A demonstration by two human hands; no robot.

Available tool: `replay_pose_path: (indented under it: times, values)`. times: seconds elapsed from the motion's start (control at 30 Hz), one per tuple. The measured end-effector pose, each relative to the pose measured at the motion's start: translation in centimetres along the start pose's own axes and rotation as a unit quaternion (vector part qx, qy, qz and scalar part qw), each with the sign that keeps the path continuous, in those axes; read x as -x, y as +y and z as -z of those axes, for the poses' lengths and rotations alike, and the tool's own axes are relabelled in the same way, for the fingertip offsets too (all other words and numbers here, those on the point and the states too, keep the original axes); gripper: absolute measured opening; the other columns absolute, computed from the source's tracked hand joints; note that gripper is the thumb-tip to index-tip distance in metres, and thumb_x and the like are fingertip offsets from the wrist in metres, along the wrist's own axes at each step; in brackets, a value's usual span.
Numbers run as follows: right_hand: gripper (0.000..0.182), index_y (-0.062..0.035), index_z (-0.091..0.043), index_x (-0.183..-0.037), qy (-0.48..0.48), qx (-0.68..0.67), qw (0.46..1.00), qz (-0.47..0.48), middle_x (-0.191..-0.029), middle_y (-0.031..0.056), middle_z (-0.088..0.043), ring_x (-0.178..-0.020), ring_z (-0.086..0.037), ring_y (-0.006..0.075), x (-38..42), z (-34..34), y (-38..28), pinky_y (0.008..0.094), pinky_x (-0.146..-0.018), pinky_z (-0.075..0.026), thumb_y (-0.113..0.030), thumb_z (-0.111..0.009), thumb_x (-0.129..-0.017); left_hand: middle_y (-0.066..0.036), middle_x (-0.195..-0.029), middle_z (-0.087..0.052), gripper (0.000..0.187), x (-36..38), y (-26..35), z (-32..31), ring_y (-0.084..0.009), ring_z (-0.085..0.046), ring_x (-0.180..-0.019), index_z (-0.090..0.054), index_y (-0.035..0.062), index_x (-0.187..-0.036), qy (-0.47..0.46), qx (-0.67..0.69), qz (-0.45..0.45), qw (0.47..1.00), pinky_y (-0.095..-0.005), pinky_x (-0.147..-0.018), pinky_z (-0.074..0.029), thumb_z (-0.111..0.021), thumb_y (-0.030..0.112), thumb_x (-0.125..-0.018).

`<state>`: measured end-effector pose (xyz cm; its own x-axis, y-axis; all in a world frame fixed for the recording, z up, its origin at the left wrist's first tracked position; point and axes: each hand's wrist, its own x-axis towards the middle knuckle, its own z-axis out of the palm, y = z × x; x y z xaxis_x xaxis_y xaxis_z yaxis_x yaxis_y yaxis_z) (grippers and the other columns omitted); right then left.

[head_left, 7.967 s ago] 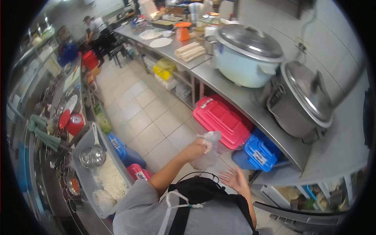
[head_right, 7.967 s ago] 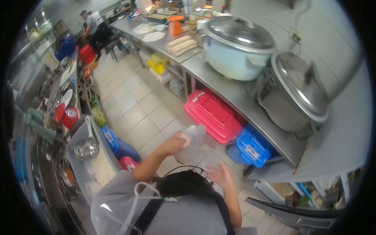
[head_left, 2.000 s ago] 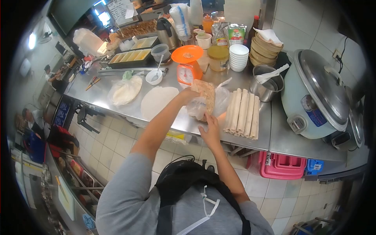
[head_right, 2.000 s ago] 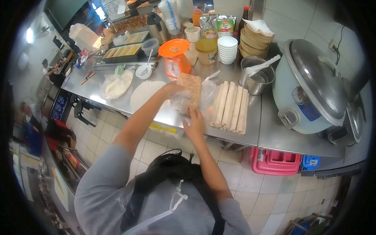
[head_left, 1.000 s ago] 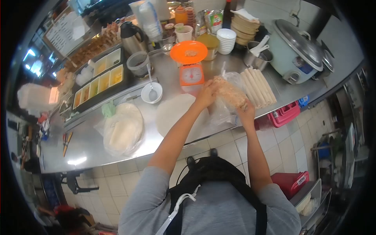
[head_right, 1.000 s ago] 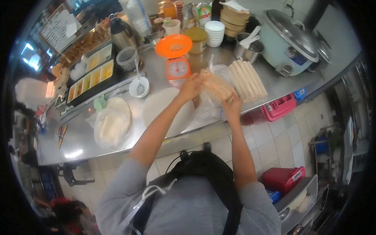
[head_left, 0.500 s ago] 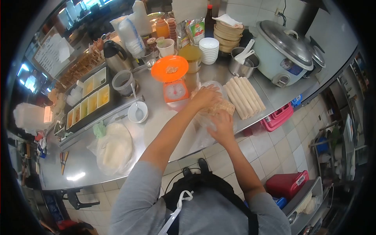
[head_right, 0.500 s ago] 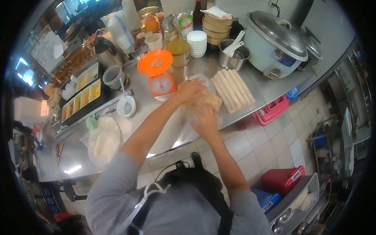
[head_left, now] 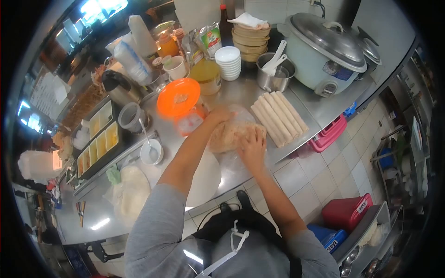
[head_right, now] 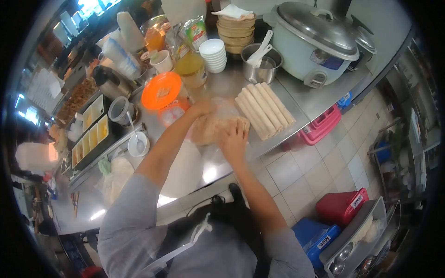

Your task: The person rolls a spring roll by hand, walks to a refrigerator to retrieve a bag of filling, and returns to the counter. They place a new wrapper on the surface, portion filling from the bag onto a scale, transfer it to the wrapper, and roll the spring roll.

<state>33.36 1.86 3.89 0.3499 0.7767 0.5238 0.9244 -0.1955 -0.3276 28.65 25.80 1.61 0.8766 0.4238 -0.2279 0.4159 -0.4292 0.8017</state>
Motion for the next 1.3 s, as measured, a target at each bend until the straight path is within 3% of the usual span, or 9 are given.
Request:
replay_pose_path:
  times: [0.07,0.17,0.23,0.4,0.83,0.9,1.0,1.07,1.3]
  values:
    - [0.040,-0.0165,-0.062,-0.108,-0.026,-0.104,0.994,0.022,-0.123,0.0169,-0.049,-0.114,-0.045,0.0347,-1.3,2.1,1.1,0.0487,-0.090,-0.038,-0.018,-0.071,-0.070,-0.022,-0.125,-0.050,0.050,1.5,2.8,0.0,-0.0319,-0.050,-0.115,-0.056,0.0066,-0.117,0.202,-0.292,0.042,0.934,-0.0411,-0.095,-0.040,-0.060,0.042,-0.082]
    - [0.043,-0.0107,-0.061,-0.112,0.004,-0.254,0.966,-0.048,-0.122,0.0182,-0.048,-0.112,-0.047,0.0314,0.0,5.5,4.4,0.0380,-0.089,-0.042,-0.017,-0.074,-0.071,-0.019,-0.115,-0.055,0.044,10.1,9.8,-0.4,-0.0329,-0.055,-0.103,-0.059,0.0077,-0.109,0.304,-0.117,-0.044,0.945,-0.0436,-0.090,-0.043,-0.066,0.036,-0.076]
    - [0.043,-0.0098,-0.061,-0.112,-0.004,-0.225,0.972,-0.071,-0.121,0.0170,-0.048,-0.112,-0.047,0.0298,2.3,7.3,5.5,0.0354,-0.089,-0.042,-0.016,-0.074,-0.071,-0.017,-0.108,-0.055,0.040,15.6,12.2,-2.7,-0.0333,-0.057,-0.097,-0.058,0.0078,-0.106,0.126,-0.068,0.037,0.989,-0.0447,-0.081,-0.046,-0.068,0.031,-0.074]
    - [0.024,0.0020,-0.064,-0.100,-0.164,-0.399,0.863,-0.263,-0.092,0.0092,-0.065,-0.084,-0.058,0.0126,5.2,5.3,6.2,0.0244,-0.073,-0.046,-0.006,-0.068,-0.078,-0.017,-0.084,-0.061,0.023,18.3,7.8,-13.4,-0.0323,-0.061,-0.082,-0.064,0.0038,-0.088,0.337,-0.232,-0.118,0.904,-0.0401,-0.071,-0.048,-0.068,0.022,-0.074]
    - [0.020,0.0008,-0.060,-0.101,0.127,-0.310,0.920,-0.202,-0.079,0.0023,-0.059,-0.079,-0.055,0.0116,6.3,13.1,6.5,0.0243,-0.070,-0.045,-0.011,-0.064,-0.086,0.000,-0.073,-0.056,0.012,20.7,11.0,-13.4,-0.0089,-0.050,-0.065,-0.059,0.0007,-0.086,0.105,0.282,-0.075,0.951,-0.0246,-0.062,-0.043,-0.055,0.011,-0.089]
    - [0.029,-0.0005,-0.057,-0.106,-0.135,-0.488,0.670,-0.543,-0.084,0.0042,-0.060,-0.082,-0.055,0.0122,7.8,13.8,5.7,0.0253,-0.071,-0.046,-0.020,-0.065,-0.086,0.002,-0.074,-0.055,0.012,20.8,10.9,-14.4,-0.0063,-0.049,-0.067,-0.058,0.0011,-0.088,0.085,0.310,-0.052,0.946,-0.0233,-0.063,-0.042,-0.055,0.012,-0.090]
    - [0.032,0.0003,-0.058,-0.106,-0.286,-0.647,0.467,-0.531,-0.088,0.0063,-0.062,-0.082,-0.057,0.0143,9.3,12.0,2.1,0.0287,-0.072,-0.047,-0.024,-0.063,-0.087,0.002,-0.070,-0.053,0.007,20.2,10.3,-15.4,-0.0069,-0.048,-0.065,-0.059,0.0011,-0.087,0.113,0.320,-0.098,0.935,-0.0235,-0.059,-0.042,-0.055,0.007,-0.088]
    - [0.033,0.0021,-0.058,-0.110,-0.256,-0.591,0.704,-0.299,-0.090,0.0074,-0.063,-0.084,-0.060,0.0188,8.5,9.2,1.1,0.0335,-0.073,-0.049,-0.023,-0.060,-0.088,0.003,-0.072,-0.053,0.007,19.5,10.6,-13.0,-0.0055,-0.048,-0.067,-0.058,0.0024,-0.086,0.122,0.320,-0.104,0.934,-0.0224,-0.062,-0.041,-0.055,0.008,-0.089]
    - [0.027,-0.0054,-0.061,-0.109,-0.346,-0.315,0.883,0.019,-0.092,0.0166,-0.065,-0.079,-0.062,0.0261,5.3,5.1,-1.7,0.0338,-0.073,-0.048,-0.014,-0.054,-0.084,0.004,-0.073,-0.050,0.010,20.3,13.4,-6.5,-0.0050,-0.045,-0.066,-0.056,0.0037,-0.087,0.182,0.271,-0.131,0.936,-0.0208,-0.062,-0.039,-0.054,0.013,-0.091]
